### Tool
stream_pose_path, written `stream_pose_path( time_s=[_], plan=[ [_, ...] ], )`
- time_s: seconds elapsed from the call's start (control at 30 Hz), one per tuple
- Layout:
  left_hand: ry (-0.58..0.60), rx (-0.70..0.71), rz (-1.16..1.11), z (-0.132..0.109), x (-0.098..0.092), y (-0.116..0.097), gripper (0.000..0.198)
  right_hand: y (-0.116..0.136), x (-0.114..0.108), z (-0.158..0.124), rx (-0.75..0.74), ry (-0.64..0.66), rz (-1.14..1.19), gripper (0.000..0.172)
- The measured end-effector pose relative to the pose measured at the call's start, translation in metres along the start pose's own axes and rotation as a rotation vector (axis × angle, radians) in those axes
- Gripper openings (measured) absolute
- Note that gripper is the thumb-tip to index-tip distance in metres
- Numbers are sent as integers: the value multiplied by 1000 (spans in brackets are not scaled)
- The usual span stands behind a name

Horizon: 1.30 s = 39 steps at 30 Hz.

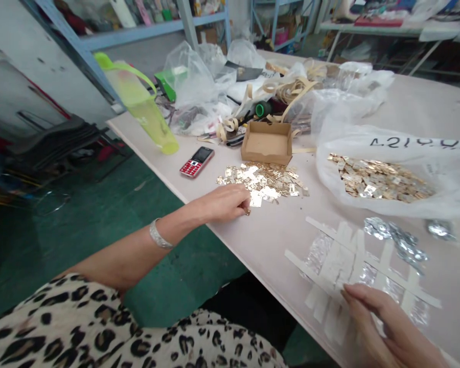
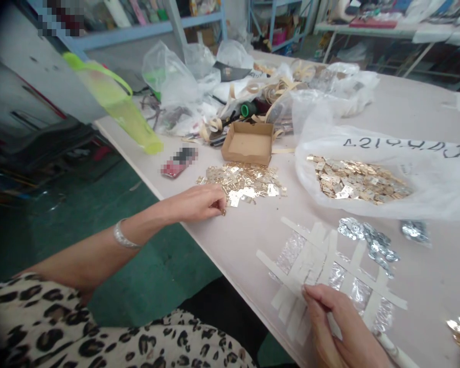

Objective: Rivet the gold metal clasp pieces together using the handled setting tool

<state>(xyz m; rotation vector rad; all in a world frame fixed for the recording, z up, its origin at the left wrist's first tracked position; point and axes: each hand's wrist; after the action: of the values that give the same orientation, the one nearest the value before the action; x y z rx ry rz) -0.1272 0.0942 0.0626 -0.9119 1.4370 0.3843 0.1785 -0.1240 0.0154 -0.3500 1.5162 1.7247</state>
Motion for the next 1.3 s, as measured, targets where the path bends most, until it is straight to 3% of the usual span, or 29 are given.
stream_pose_path(
  time_s=[0.13, 0.23, 0.33, 0.43, 0.67, 0.97, 1.1, 1.3],
  plan=[
    [-78, -28, -130, -4, 9, -22, 9, 19, 23, -1, 247, -28, 189, 28],
    [-159, -131, -593, -8, 30, -52, 12, 29, 34, 3, 339, -5, 453, 29],
    [-83, -263, -1097, -7, 56, -86, 17, 40, 40, 8, 361, -21, 578, 24],
    [-48, -372, -1337, -4, 73, -113, 21, 48, 42, 11, 340, -26, 585, 20],
    [-67, -288, -1445, -4, 82, -140, 22, 41, 43, 11, 316, 28, 565, 18],
    [-59, -179, -1430, -4, 88, -144, 19, 33, 34, 9, 168, 4, 351, 11],
    [-67, -225, -1447, -2, 88, -149, 17, 29, 33, 9, 237, -6, 412, 14],
    [-84, -335, -1675, 0, 84, -160, 16, 34, 41, 10, 385, -125, 618, 20]
  ],
)
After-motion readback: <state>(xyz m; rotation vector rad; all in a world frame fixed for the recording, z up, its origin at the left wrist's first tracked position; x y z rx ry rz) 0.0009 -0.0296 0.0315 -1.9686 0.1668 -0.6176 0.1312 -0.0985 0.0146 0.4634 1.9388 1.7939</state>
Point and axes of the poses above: each hand's wrist, its own z-axis towards the middle knuckle, its own x-axis out of the palm, y = z × x, and after that the axes turned 4 degrees about z, right-handed
